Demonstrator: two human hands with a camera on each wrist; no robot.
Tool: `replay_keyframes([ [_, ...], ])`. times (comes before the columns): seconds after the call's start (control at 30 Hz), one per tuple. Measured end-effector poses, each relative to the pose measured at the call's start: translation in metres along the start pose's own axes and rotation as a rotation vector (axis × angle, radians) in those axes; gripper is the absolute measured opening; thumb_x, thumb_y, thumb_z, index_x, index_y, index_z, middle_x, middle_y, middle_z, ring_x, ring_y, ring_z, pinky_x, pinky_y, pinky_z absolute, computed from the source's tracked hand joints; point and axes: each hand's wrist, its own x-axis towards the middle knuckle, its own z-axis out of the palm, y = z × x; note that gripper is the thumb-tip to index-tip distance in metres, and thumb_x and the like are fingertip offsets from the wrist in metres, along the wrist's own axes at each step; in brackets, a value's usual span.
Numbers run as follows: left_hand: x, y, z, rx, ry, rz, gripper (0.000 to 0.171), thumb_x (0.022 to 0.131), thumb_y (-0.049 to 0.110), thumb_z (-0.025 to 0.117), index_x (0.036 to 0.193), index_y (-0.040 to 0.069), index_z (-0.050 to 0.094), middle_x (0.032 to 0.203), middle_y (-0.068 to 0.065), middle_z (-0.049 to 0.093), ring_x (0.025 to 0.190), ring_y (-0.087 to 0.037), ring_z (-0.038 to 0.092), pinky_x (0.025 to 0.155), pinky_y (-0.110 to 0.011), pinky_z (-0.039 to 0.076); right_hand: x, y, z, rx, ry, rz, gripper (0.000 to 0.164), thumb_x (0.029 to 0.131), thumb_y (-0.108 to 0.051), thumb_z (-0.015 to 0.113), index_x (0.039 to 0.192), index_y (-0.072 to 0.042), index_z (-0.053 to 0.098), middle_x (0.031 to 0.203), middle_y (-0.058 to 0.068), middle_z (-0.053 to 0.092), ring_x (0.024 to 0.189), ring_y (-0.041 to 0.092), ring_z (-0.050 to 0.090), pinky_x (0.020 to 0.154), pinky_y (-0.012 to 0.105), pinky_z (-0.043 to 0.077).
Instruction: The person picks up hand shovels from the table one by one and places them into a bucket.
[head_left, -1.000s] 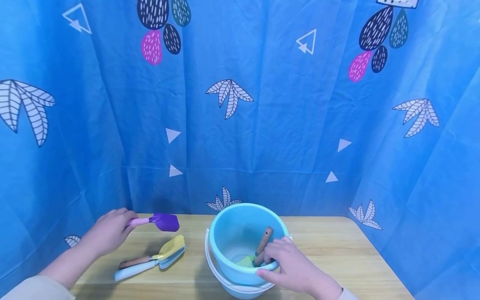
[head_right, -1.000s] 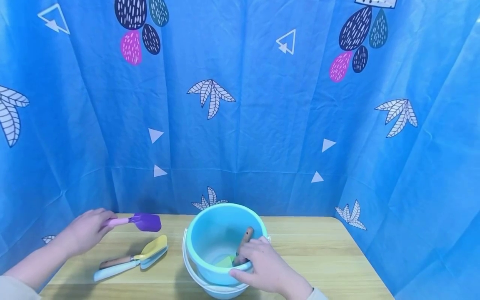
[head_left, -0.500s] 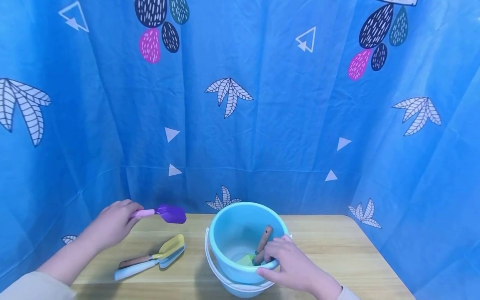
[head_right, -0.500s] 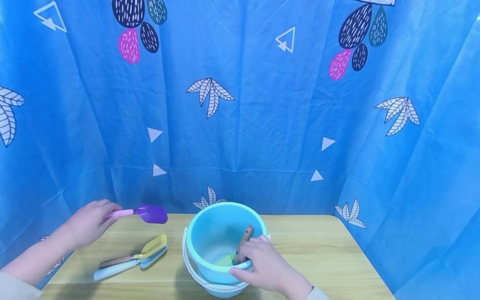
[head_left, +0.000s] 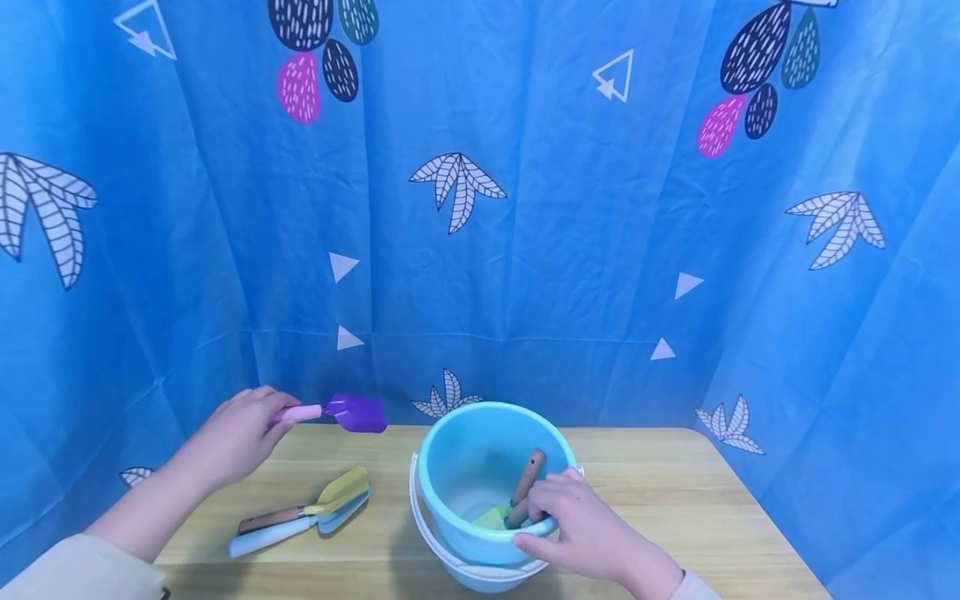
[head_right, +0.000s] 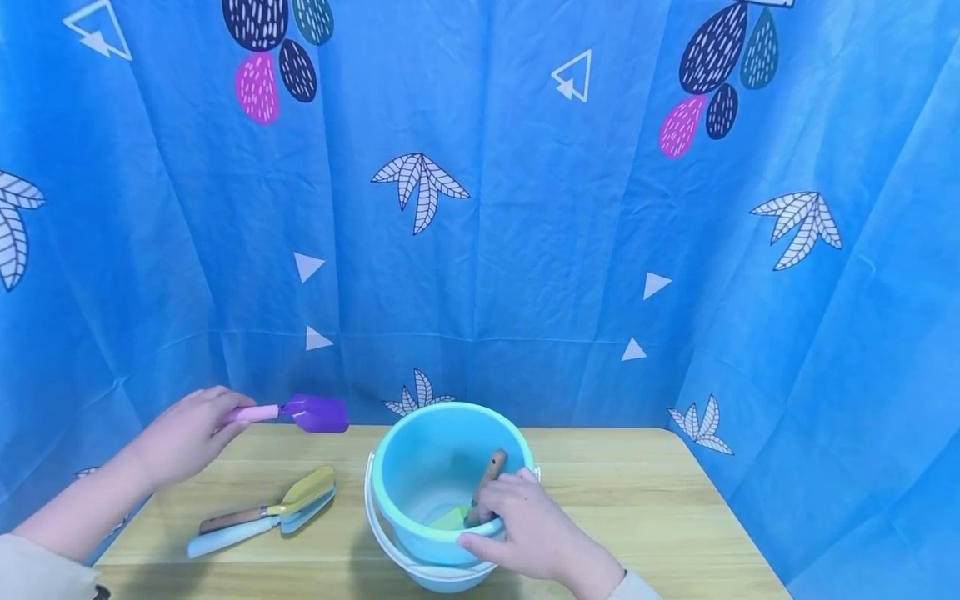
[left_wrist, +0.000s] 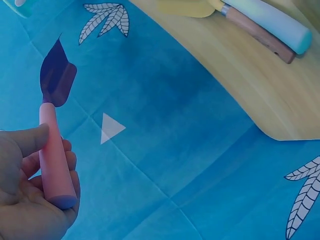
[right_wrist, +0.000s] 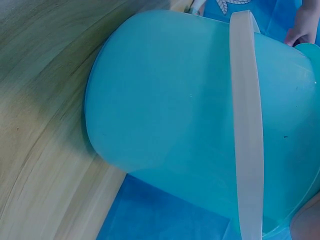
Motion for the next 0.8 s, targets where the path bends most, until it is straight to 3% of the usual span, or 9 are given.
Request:
replay_keyframes([
  [0.47, 0.003, 0.011, -0.007, -0.02, -0.004, -0.007, 0.021, 0.091, 0.007, 0.072, 0.111, 0.003, 0.07, 0.102, -0.011, 0.067, 0.097, -0.037, 0.061, 0.082, -0.056, 0.048, 0.001, -0.001, 0.0, -0.01, -0.01, 0.011, 0.035, 0.096, -0.049, 0.062, 0.075, -0.029, 0.043, 0.09, -0.028, 0.056, 0.08, -0.001, 0.045, 0.074, 0.028, 0.03],
  [0.8, 0.008, 0.019, -0.008, -0.047, 0.003, -0.001, 0.022, 0.091, 0.009, 0.072, 0.112, 0.004, 0.07, 0.104, -0.009, 0.067, 0.099, -0.035, 0.061, 0.082, -0.055, 0.05, -0.001, 0.001, 0.002, -0.019, 0.003, 0.011, 0.033, 0.095, -0.049, 0.063, 0.077, -0.031, 0.044, 0.096, -0.029, 0.058, 0.081, -0.001, 0.044, 0.074, 0.027, 0.03],
])
